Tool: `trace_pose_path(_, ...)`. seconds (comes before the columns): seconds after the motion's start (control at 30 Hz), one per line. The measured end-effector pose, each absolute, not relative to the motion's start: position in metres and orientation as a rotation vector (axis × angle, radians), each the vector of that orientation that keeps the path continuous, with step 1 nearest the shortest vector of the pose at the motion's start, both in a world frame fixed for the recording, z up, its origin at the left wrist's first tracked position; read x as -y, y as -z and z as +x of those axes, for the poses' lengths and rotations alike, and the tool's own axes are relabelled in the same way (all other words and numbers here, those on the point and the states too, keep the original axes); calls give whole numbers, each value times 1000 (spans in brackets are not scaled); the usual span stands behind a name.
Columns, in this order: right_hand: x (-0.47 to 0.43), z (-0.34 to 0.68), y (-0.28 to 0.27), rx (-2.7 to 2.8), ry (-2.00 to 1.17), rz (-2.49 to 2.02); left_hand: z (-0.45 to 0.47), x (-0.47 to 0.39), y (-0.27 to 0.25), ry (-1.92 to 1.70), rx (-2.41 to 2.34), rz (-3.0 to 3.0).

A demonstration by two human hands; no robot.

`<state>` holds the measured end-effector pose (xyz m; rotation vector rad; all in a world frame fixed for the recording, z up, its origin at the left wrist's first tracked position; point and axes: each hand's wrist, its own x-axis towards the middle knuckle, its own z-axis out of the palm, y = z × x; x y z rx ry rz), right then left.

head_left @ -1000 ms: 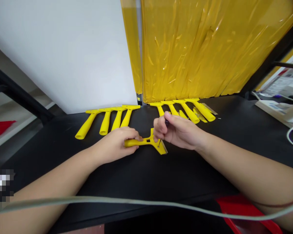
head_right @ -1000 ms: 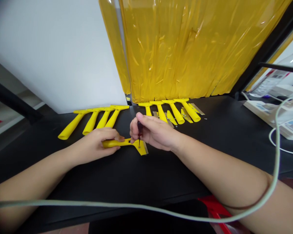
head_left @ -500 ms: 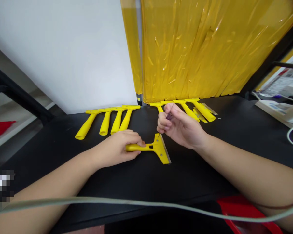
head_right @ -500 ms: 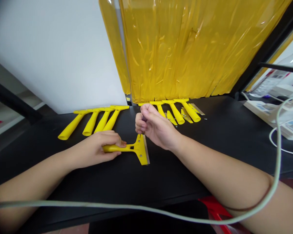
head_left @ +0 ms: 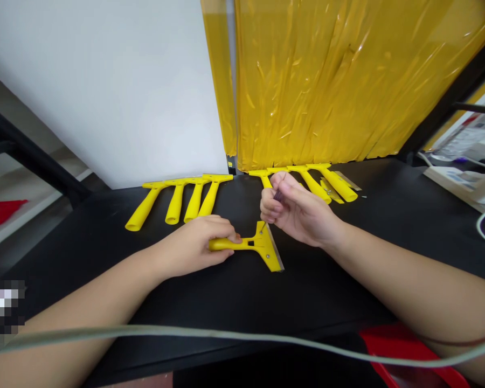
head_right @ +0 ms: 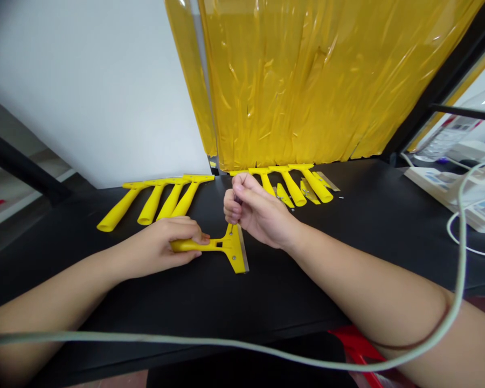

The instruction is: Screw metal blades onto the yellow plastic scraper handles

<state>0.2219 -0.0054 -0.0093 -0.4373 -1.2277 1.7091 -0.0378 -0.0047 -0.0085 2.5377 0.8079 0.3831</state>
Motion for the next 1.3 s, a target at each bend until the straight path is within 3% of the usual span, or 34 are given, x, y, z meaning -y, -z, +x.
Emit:
trace_pose_path(0.53, 1, 221, 15, 1338, -1627, -450, -36, 5, 10, -378, -803, 2552)
trace_pose_path(1.07, 1, 223, 11, 1340, -1750, -454, -37, 4, 11, -376, -802, 2567)
trace_pose_path(1.3, -1, 233, 2, 1334, -1575, -568, -37, 5, 10, -426, -770, 2626)
